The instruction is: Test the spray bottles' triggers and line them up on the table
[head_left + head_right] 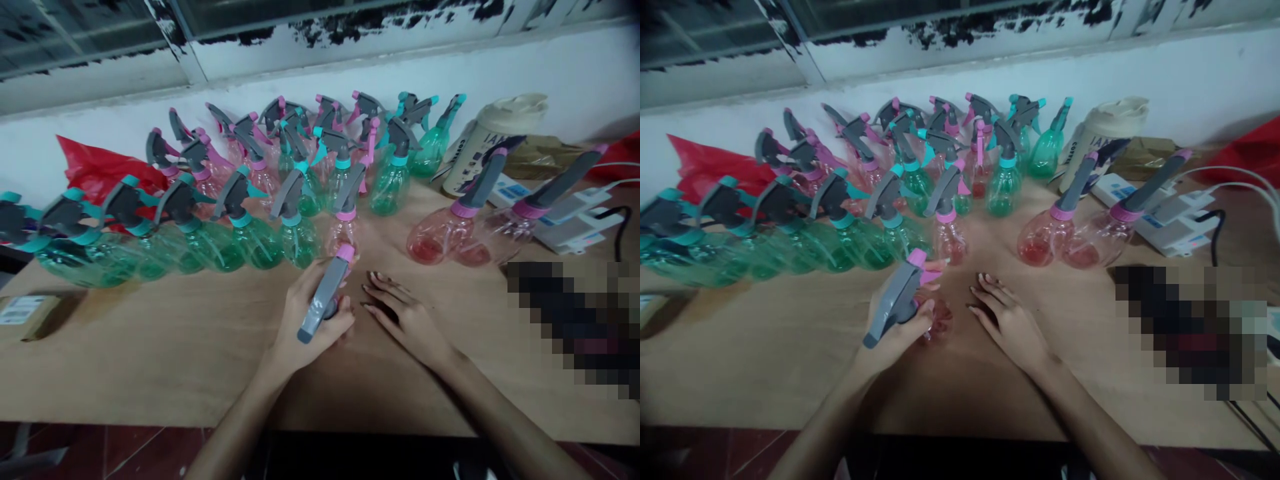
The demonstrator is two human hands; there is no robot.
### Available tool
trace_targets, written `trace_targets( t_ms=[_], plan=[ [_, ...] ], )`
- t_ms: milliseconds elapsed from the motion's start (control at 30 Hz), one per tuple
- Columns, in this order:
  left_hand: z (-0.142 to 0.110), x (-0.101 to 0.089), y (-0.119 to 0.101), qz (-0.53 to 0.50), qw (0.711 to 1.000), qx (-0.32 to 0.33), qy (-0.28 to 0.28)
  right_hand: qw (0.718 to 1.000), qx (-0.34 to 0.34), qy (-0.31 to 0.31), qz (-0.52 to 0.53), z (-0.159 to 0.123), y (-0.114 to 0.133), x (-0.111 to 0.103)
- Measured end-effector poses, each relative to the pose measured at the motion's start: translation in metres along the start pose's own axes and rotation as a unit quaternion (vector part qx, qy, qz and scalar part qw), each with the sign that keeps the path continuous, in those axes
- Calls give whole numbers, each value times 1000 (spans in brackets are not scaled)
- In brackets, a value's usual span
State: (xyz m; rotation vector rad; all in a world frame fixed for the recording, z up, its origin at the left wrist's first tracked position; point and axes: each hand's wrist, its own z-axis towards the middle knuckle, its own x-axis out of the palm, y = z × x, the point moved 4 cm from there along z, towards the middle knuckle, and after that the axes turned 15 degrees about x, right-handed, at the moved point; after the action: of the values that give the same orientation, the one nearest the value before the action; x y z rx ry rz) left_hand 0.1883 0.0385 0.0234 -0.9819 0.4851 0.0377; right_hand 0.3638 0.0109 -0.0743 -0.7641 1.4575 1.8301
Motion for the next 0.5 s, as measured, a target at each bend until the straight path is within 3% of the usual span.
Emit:
trace_targets(
  t_ms=[100,300,500],
  plan=[
    [7,0,1,14,998,48,27,1000,5,5,-5,0,1,0],
    [31,2,14,31,995,97,24,1000,13,2,-12,1,4,-3],
    [42,10,18,8,993,86,77,1000,12,-3,-9,1,2,-2]
  ],
)
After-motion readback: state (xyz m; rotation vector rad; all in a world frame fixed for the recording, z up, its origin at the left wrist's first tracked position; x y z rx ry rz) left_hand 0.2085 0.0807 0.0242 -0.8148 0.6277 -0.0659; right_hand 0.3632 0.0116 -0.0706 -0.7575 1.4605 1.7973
